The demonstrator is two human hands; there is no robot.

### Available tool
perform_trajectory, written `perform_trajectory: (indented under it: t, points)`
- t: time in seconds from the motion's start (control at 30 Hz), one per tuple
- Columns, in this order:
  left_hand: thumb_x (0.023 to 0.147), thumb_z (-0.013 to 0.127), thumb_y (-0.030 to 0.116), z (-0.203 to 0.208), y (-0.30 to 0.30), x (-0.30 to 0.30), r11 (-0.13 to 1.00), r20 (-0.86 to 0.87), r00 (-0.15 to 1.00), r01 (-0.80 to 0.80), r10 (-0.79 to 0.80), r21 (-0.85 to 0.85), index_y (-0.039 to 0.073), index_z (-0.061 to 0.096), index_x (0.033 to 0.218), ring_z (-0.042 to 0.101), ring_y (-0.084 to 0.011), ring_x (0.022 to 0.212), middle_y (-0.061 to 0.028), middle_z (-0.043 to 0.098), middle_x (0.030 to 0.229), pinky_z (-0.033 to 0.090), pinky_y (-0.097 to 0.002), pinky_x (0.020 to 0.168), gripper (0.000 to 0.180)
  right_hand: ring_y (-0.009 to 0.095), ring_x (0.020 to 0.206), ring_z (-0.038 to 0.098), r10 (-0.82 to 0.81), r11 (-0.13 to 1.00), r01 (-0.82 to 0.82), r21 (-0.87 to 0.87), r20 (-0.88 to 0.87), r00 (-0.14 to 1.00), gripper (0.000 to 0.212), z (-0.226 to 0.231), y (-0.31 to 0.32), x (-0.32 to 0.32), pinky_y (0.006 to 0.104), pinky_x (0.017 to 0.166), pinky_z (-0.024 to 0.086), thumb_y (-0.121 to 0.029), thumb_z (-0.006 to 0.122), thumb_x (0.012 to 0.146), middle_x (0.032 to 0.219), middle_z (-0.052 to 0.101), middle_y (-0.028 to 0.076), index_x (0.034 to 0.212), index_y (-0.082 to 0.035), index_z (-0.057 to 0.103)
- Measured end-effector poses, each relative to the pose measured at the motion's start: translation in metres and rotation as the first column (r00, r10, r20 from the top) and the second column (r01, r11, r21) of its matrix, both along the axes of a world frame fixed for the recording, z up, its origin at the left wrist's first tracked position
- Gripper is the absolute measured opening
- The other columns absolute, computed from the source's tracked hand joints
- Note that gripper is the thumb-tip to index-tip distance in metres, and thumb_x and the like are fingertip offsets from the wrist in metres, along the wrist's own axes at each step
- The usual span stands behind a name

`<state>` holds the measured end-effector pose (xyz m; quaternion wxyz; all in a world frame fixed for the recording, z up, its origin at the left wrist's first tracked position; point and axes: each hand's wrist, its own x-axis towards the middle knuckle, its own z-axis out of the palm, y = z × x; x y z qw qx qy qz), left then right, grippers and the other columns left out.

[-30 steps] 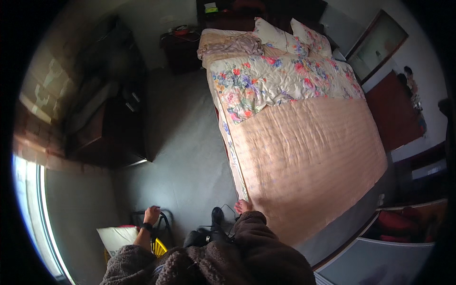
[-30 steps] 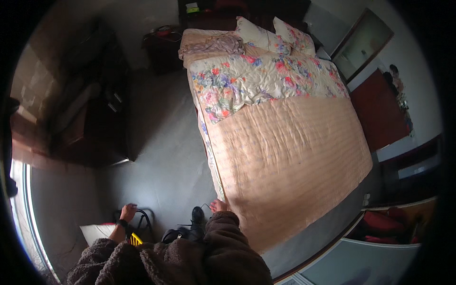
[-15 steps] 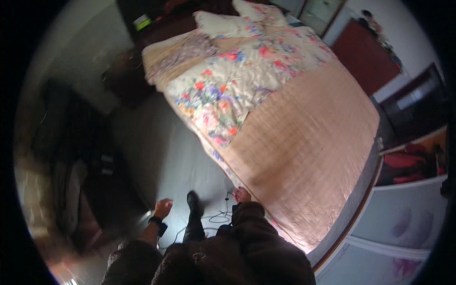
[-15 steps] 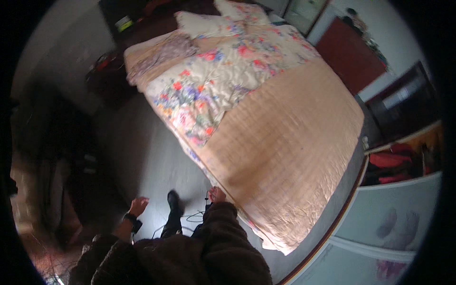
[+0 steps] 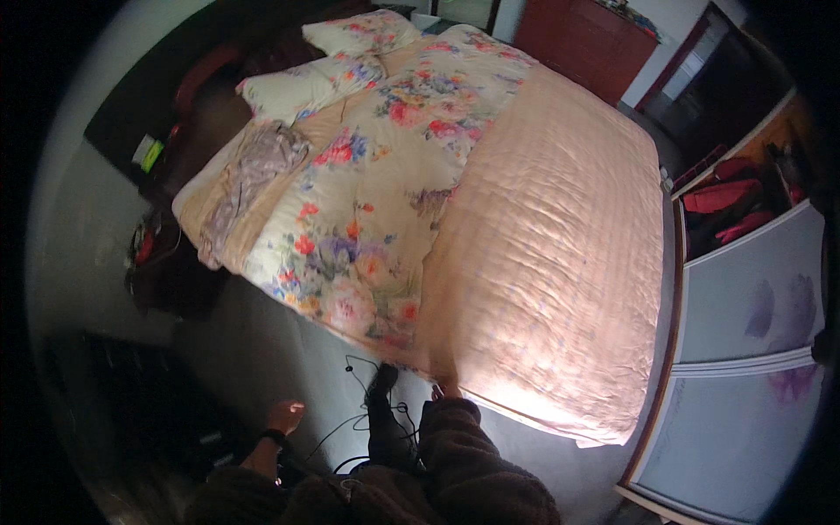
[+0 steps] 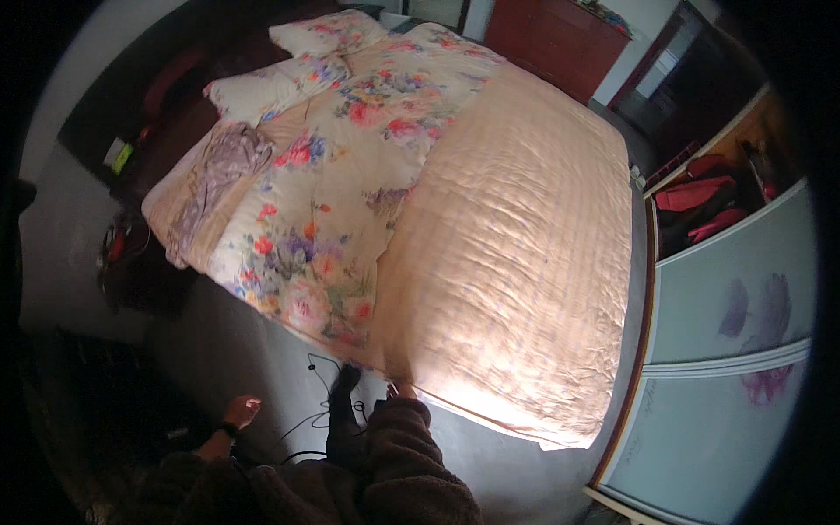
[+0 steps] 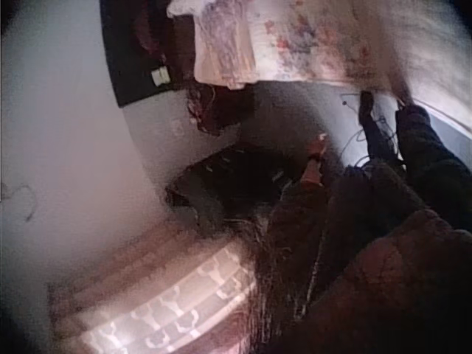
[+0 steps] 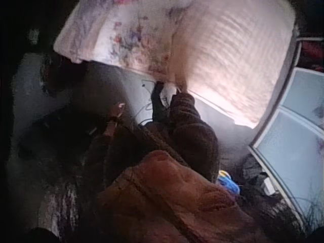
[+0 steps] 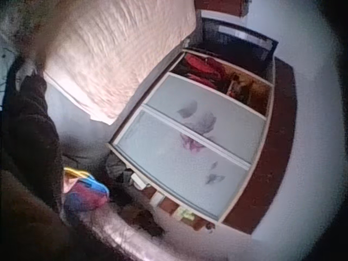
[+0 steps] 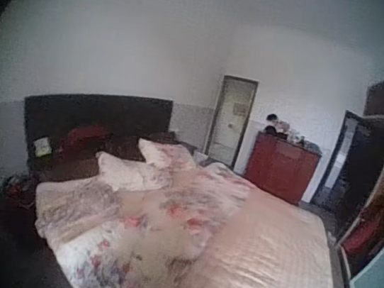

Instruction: The person makes a bed by smoothing and folding a beige quilt, then arranging floral-patterned pillows at the head of the bed. They repeatedly adjust the quilt edges and fold it over to create a neat appearance.

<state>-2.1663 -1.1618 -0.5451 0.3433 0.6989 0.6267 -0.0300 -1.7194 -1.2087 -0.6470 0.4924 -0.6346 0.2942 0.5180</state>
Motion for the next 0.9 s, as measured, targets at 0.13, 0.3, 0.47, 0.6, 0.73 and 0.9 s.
perform_trajectory:
  t: [0.13, 0.3, 0.47, 0.6, 0.73, 0.9]
  points:
    - [0.083, 0.058, 0.022, -0.018, 0.098, 0.019, 0.988, -0.012, 0.991, 0.131, -0.133, -0.084, 0.007, 0.068, 0.092, 0.062, -0.0263, 0.090, -0.0133, 0.067, 0.090, 0.050, -0.0366, 0.079, 0.021, 0.025, 0.079, 0.062, 0.123, 0.992, -0.117, -0.041, 0.202, 0.972, 0.034, -0.011, 0.012, -0.007, 0.0348, 0.062, 0.049, -0.027, 0.066, 0.078, 0.097, 0.063, 0.006, 0.105, -0.009, 0.056]
    - [0.083, 0.058, 0.021, -0.049, 0.181, 0.067, 0.974, 0.280, 0.940, 0.220, -0.195, -0.061, 0.007, 0.066, 0.097, 0.062, -0.0267, 0.090, -0.0114, 0.067, 0.091, 0.049, -0.0375, 0.079, 0.022, 0.026, 0.078, 0.062, 0.509, 0.859, -0.394, -0.327, 0.467, 0.723, 0.034, -0.014, -0.009, -0.019, 0.0356, 0.061, 0.049, -0.024, 0.067, 0.076, 0.096, 0.063, 0.008, 0.104, -0.008, 0.057]
    - [0.083, 0.058, 0.028, -0.048, 0.216, 0.118, 0.950, 0.139, 0.970, 0.225, -0.198, -0.217, 0.007, 0.065, 0.098, 0.062, -0.0283, 0.091, -0.0110, 0.066, 0.095, 0.048, -0.0404, 0.080, 0.027, 0.026, 0.078, 0.062, 0.599, 0.800, -0.469, -0.374, 0.466, 0.651, 0.034, -0.016, -0.039, -0.023, 0.0364, 0.060, 0.049, -0.021, 0.069, 0.073, 0.094, 0.064, 0.009, 0.102, -0.007, 0.058]
    - [0.085, 0.057, 0.029, -0.067, 0.222, 0.141, 0.917, 0.059, 0.970, 0.240, -0.234, -0.319, 0.006, 0.066, 0.094, 0.062, -0.0283, 0.089, -0.0112, 0.066, 0.093, 0.048, -0.0406, 0.080, 0.026, 0.026, 0.077, 0.063, 0.704, 0.710, -0.532, -0.462, 0.438, 0.559, 0.031, -0.031, -0.055, -0.036, 0.0361, 0.061, 0.050, -0.017, 0.069, 0.070, 0.088, 0.065, 0.010, 0.098, -0.006, 0.060]
    - [0.086, 0.056, 0.024, -0.095, 0.224, 0.144, 0.901, 0.217, 0.948, 0.296, -0.234, -0.316, 0.007, 0.066, 0.089, 0.062, -0.0238, 0.080, -0.0065, 0.065, 0.082, 0.048, -0.0386, 0.071, 0.021, 0.024, 0.080, 0.066, 0.398, 0.903, -0.155, -0.401, 0.647, 0.651, 0.024, -0.034, -0.046, -0.055, 0.0348, 0.066, 0.050, -0.011, 0.069, 0.061, 0.078, 0.067, 0.009, 0.085, -0.008, 0.066]
    - [0.092, 0.048, 0.028, -0.099, 0.226, 0.141, 0.866, 0.161, 0.852, 0.480, -0.498, 0.140, 0.005, 0.066, 0.090, 0.062, -0.0252, 0.081, -0.0122, 0.065, 0.087, 0.048, -0.0401, 0.074, 0.030, 0.017, 0.071, 0.060, -0.353, 0.889, 0.448, 0.097, 0.767, 0.535, 0.035, -0.012, 0.005, -0.057, 0.0319, 0.061, 0.048, -0.031, 0.067, 0.079, 0.075, 0.063, 0.007, 0.092, 0.000, 0.062]
